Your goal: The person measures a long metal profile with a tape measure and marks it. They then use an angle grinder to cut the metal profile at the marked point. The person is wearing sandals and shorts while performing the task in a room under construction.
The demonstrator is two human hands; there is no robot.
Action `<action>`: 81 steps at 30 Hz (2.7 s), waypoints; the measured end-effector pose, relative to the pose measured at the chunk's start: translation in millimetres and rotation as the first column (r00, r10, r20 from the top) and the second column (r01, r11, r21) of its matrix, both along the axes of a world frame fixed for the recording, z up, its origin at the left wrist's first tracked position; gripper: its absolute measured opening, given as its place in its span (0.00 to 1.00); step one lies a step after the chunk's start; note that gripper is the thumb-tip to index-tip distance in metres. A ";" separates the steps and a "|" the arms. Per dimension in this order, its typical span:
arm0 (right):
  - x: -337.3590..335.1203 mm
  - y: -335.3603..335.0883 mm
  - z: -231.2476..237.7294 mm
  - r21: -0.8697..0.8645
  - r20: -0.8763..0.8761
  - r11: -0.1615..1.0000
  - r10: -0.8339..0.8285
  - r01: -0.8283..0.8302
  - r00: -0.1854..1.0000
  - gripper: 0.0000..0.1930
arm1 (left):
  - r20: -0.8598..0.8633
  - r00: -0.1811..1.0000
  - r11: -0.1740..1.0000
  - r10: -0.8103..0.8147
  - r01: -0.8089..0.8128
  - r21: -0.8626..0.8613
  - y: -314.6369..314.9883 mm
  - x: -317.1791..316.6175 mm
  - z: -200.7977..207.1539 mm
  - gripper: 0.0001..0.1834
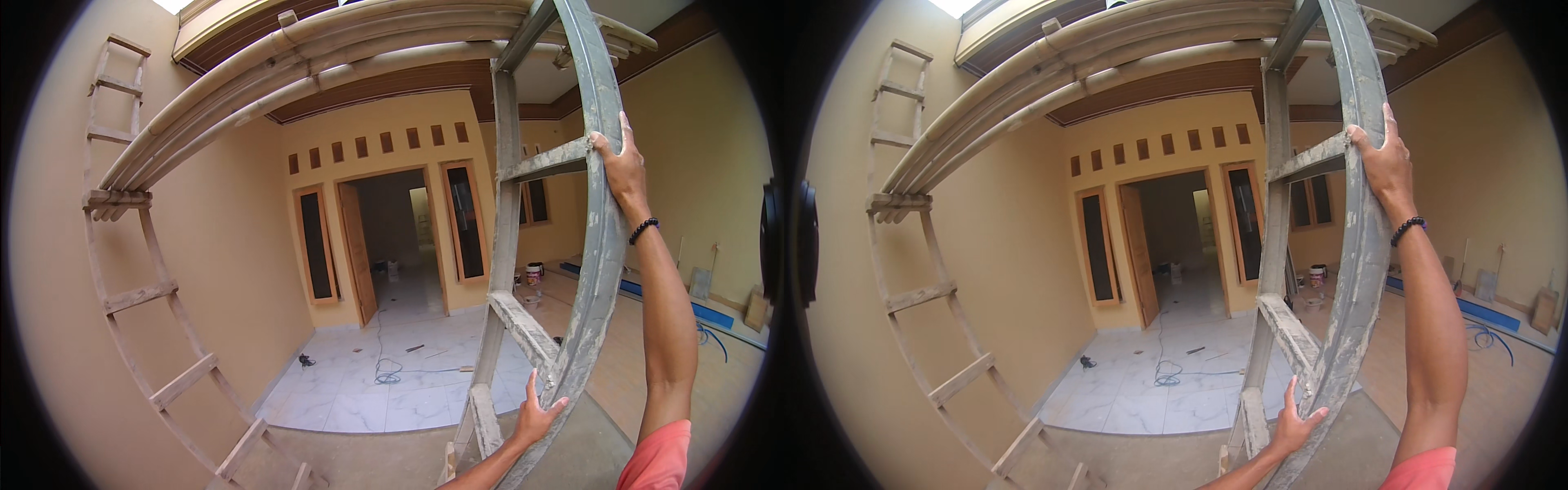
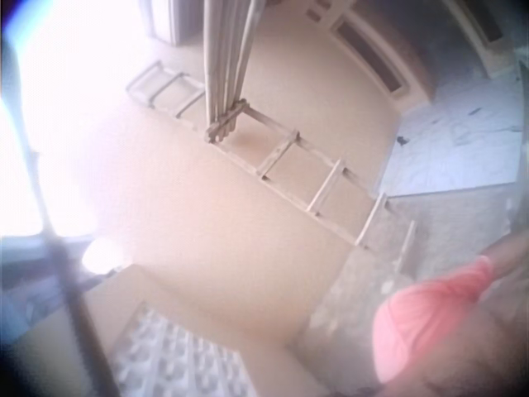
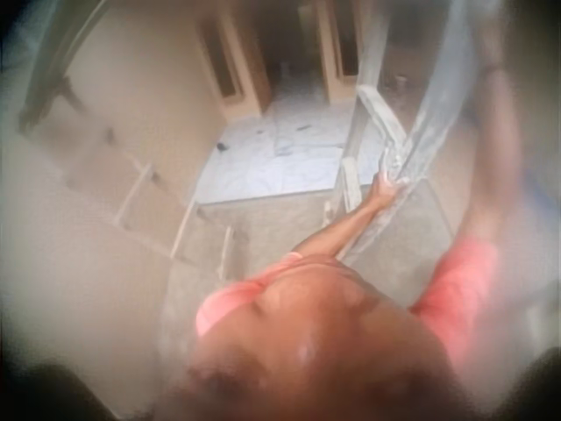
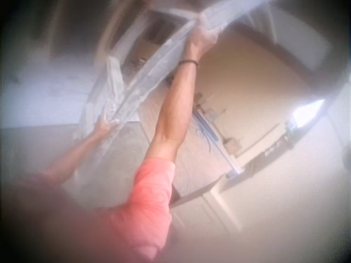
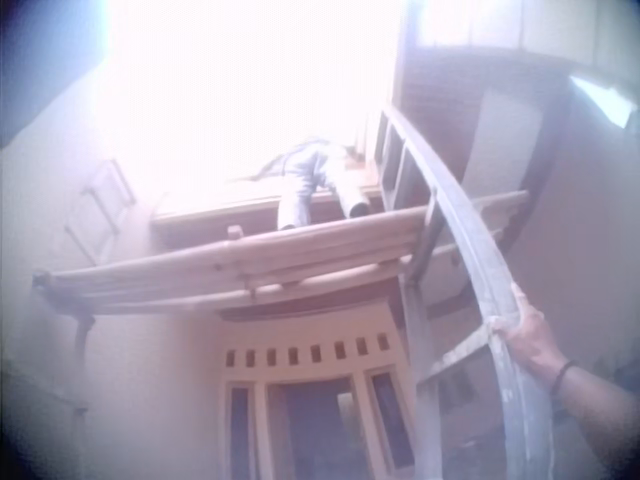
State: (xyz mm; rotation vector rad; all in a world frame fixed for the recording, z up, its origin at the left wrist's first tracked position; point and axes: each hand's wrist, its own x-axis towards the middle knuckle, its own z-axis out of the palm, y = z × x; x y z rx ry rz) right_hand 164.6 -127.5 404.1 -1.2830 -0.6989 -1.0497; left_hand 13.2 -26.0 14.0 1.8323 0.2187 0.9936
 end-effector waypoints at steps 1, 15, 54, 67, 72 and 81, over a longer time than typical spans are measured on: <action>0.4 -0.5 0.0 0.004 0.010 1.000 -0.008 0.008 1.000 0.45 | -0.005 1.000 1.000 -0.003 0.003 -0.002 -1.4 -1.2 2.0 0.54; -1.5 0.1 -0.5 -0.002 0.008 1.000 0.001 -0.001 1.000 0.45 | 0.006 1.000 1.000 0.018 -0.019 0.008 -0.7 -1.2 0.8 0.54; 3.9 -0.9 1.0 -0.021 -0.001 0.999 -0.027 0.027 1.000 0.49 | 0.089 0.996 0.999 -0.029 0.025 0.046 -0.6 -0.8 -0.4 0.54; -6.8 -2.8 -4.1 -0.100 0.008 0.995 -0.029 0.029 1.000 0.42 | 0.123 0.988 0.995 -0.092 0.094 -0.014 -0.5 -3.4 6.2 0.55; -8.1 5.4 -12.2 -0.203 0.046 0.979 -0.007 0.016 0.999 0.43 | 0.106 0.994 0.991 0.019 -0.032 0.128 17.6 -6.9 -0.7 0.57; 9.4 -114.8 -84.8 -0.790 0.011 0.583 -0.293 0.188 0.956 0.25 | 0.118 0.993 0.996 0.011 -0.021 0.084 9.1 2.6 -1.8 0.54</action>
